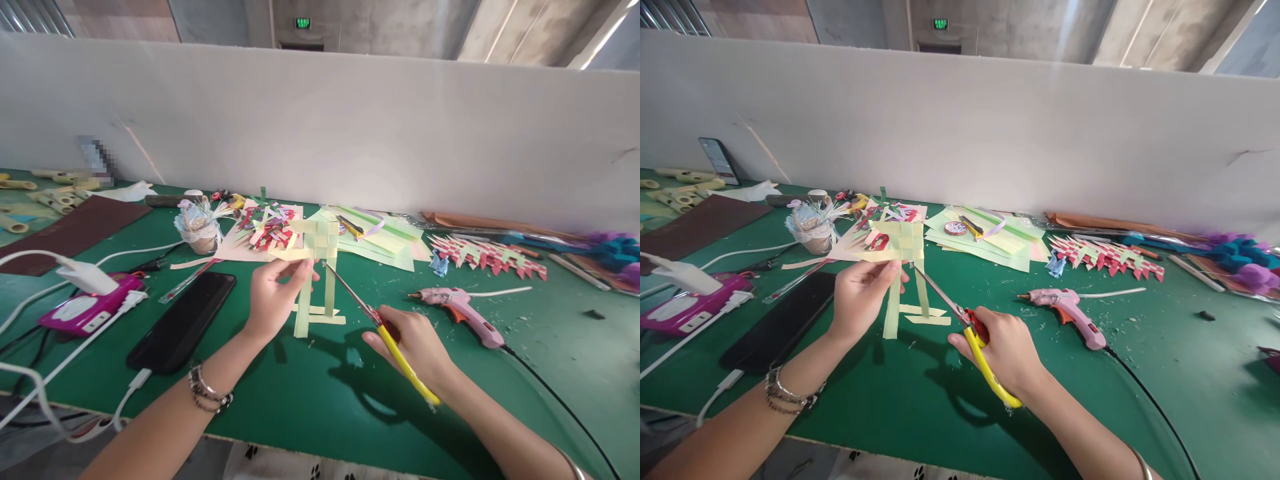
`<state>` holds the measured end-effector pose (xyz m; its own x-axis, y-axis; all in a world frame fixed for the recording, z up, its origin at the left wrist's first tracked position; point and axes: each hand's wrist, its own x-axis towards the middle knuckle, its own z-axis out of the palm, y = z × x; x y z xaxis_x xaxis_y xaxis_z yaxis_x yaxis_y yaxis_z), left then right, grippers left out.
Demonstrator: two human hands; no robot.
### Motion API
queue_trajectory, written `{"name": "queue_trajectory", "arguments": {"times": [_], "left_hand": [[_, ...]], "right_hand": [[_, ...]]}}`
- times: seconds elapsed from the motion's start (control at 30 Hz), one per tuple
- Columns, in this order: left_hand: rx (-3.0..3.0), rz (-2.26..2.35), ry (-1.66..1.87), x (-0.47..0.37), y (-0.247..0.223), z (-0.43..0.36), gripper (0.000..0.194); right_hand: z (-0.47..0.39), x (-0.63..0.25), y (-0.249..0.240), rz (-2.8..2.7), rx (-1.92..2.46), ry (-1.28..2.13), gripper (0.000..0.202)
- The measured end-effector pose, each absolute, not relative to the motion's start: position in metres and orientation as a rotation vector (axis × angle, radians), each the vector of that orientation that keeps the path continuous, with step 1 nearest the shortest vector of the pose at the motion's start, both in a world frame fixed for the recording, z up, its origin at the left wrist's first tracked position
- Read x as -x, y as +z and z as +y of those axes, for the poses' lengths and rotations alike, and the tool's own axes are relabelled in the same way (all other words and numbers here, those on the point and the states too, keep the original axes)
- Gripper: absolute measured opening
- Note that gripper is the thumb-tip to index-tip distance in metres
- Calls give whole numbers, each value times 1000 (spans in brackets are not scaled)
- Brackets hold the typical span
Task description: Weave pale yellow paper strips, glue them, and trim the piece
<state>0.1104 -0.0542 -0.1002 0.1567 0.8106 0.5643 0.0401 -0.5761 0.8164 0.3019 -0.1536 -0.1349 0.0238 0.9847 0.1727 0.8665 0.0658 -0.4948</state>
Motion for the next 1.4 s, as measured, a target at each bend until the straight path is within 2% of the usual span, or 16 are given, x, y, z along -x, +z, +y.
{"name": "queue_trajectory", "arguments": {"times": [0.53,0.93,1.13,1.4], "left_hand": [[-1685,762,1426,-111,-100,-54,12],[-1619,803,1375,-112,-97,-54,18],[-1551,900,1471,-109,-105,-39,17],[-1267,820,1312,-108,-107,-31,30]], "right_hand": [[-153,-303,-135,-1872,1813,367,51],[-153,-303,-132,-1870,1804,389,51],[-152,-304,-133,-1909,1855,334,50],[-153,-304,-131,-2034,1847,370,47]]}}
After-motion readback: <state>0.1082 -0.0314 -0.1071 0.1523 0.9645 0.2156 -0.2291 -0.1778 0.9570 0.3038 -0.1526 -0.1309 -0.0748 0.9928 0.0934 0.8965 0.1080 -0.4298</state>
